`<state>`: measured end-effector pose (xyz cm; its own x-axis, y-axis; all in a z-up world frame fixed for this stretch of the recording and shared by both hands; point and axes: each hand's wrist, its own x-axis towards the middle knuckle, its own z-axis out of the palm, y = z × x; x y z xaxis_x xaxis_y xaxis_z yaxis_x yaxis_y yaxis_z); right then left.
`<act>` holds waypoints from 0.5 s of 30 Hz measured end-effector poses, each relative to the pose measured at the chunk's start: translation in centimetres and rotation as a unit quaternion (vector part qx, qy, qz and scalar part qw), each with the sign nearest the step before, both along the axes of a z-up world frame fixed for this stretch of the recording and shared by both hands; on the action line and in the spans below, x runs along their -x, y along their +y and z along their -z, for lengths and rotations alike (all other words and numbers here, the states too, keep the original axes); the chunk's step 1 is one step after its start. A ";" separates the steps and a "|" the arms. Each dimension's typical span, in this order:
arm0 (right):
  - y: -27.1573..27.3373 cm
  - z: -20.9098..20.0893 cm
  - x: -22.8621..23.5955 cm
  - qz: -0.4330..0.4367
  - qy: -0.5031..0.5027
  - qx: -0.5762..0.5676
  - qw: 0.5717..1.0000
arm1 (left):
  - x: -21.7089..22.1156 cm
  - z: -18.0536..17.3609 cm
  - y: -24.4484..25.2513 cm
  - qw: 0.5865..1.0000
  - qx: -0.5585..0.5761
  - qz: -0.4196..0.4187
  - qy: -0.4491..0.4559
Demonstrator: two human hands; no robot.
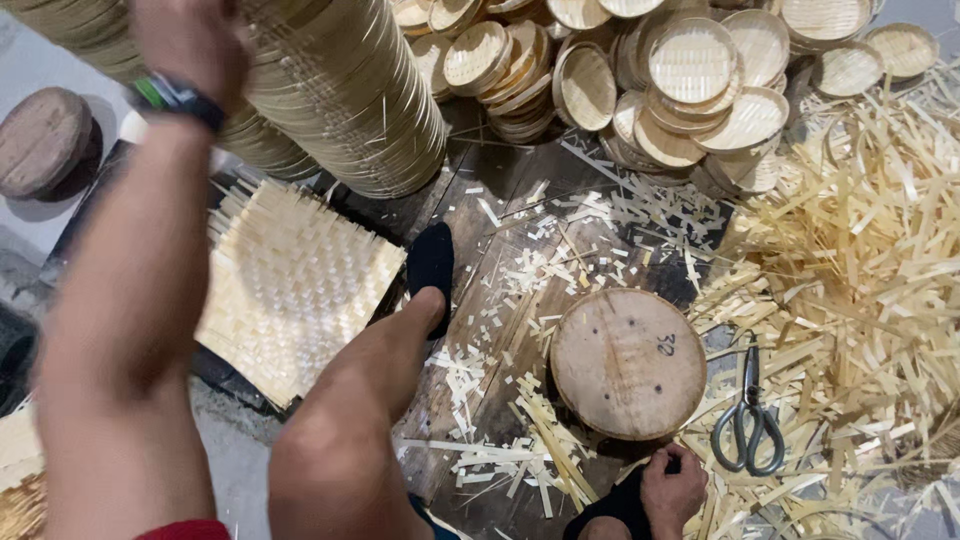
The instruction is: The person constructs a bamboo steamer basket by fitting a woven base into a circular frame, trimming the edges with shears, and assembling the components.
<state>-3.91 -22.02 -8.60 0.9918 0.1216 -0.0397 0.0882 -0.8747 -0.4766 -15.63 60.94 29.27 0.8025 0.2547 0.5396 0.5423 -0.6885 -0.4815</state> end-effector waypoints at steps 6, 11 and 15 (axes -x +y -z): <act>-0.2 0.2 0.2 0.021 0.015 -0.014 1.000 | 6.2 17.0 -23.4 0.883 0.384 -0.174 0.205; -0.2 0.4 -0.1 -0.006 -0.007 -0.012 1.000 | 15.0 25.6 -28.1 0.831 0.472 -0.246 0.162; -0.2 -0.2 0.3 -0.011 -0.018 0.011 1.000 | 18.3 27.3 -27.0 0.855 0.481 -0.181 0.074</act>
